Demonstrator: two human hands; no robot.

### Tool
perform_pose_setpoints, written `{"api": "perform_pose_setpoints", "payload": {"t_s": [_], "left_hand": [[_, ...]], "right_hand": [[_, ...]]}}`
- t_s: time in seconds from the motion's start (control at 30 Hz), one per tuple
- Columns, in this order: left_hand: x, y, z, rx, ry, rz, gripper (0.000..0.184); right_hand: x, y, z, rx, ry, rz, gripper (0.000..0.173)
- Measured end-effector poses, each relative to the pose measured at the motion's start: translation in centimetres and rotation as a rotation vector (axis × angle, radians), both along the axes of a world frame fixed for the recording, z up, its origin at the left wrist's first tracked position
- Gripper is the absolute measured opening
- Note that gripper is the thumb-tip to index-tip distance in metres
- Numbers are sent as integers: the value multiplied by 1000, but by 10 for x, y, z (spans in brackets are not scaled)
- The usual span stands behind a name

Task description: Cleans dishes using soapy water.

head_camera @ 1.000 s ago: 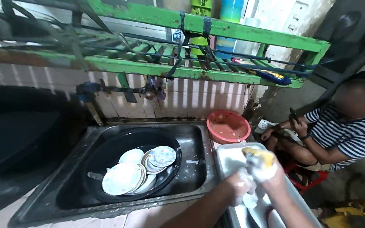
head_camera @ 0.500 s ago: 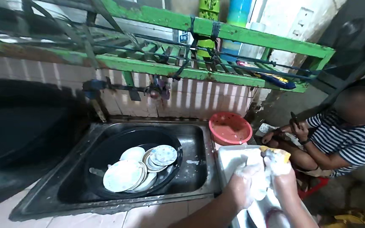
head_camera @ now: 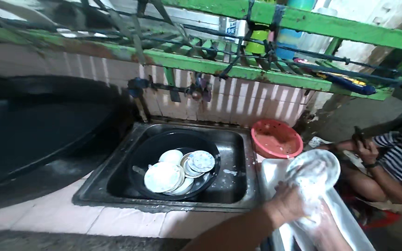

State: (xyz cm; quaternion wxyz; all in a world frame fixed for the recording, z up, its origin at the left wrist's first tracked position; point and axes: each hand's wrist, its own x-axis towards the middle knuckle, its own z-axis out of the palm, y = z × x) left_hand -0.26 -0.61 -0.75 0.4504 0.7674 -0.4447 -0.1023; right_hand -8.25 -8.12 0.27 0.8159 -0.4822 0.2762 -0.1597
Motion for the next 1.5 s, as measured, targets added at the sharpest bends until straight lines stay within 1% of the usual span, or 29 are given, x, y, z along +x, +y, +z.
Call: {"api": "perform_pose_setpoints", "payload": {"t_s": [0.07, 0.13, 0.17, 0.2, 0.23, 0.27, 0.33, 0.4, 0.43, 0.5, 0.57, 0.6, 0.63, 0.7, 0.77, 0.8, 0.87, 0.93, 1.03, 1.1, 1.17, 1.2, 1.23, 1.27, 1.3, 1.37, 1.4, 1.43, 1.5], "left_hand": [[35, 15, -11, 42, 48, 122, 34], [67, 50, -36, 210, 3, 255, 33], [81, 72, -44, 300, -3, 349, 35], [95, 95, -52, 396, 5, 451, 38], [108, 119, -64, 479, 28, 550, 39], [120, 143, -76, 543, 49, 639, 39], [141, 179, -100, 679, 49, 789, 40], [157, 190, -107, 777, 76, 873, 52], [162, 185, -102, 745, 65, 901, 57], [156, 151, -79, 542, -48, 883, 59], [121, 99, -43, 324, -95, 657, 50], [95, 74, -24, 263, -72, 496, 42], [68, 52, -9, 271, -8, 307, 34], [30, 6, 5, 435, 18, 4, 31], [4, -29, 4, 639, 117, -119, 31], [-5, -40, -1, 696, 172, -124, 32], [-10, -58, -10, 709, 268, -99, 35], [-6, -65, -11, 636, 364, -89, 39], [-8, -78, -26, 427, 419, -81, 41], [-8, -81, -29, 378, 455, -91, 42], [1, -74, -24, 308, 498, -4, 38], [6, -70, -23, 217, 568, 73, 38], [11, -66, -25, 66, 694, 148, 40], [12, -60, -22, -82, 832, 185, 46], [9, -50, -13, -184, 950, 179, 53], [-7, -33, 10, -237, 1097, 148, 63], [-18, -29, 19, -251, 1136, 142, 59], [-27, -25, 24, -274, 1172, 128, 55], [-38, -19, 26, -364, 1192, 133, 61]], "right_hand": [[-10, -16, -2, -303, 163, 31, 37], [-7, -55, -21, -589, 317, 52, 28], [-7, -75, -34, -748, 376, 27, 28], [-11, -88, -39, -926, 436, 27, 35], [-19, -97, -41, -1098, 468, 64, 46], [-25, -98, -39, -1246, 480, 129, 51], [-37, -101, -45, -1432, 544, 296, 52], [-33, -88, -39, -1440, 752, 513, 54], [-29, -80, -33, -1387, 841, 607, 57], [-25, -85, -43, -1385, 840, 640, 55], [-21, -90, -42, -1389, 874, 629, 51], [-21, -96, -44, -1401, 866, 576, 49], [-23, -102, -46, -1393, 835, 498, 48], [-30, -106, -48, -1299, 714, 286, 48], [-39, -99, -46, -1150, 540, 58, 47], [-44, -93, -41, -1070, 474, -28, 49], [-56, -82, -33, -969, 370, -133, 54], [-66, -79, -34, -918, 283, -195, 58], [-71, -92, -46, -840, 150, -207, 58], [-67, -94, -45, -763, 137, -218, 50], [-66, -82, -25, -729, 209, -210, 48], [-66, -81, -24, -753, 206, -211, 48], [-66, -82, -29, -807, 145, -221, 50], [-64, -83, -34, -880, 82, -220, 52], [-58, -72, -27, -902, 90, -215, 53], [-42, -46, -13, -980, 158, -204, 54], [-33, -36, -9, -1055, 180, -199, 53], [-25, -40, -15, -1159, 171, -187, 56], [-3, -62, -28, -1251, 204, -197, 60]]}}
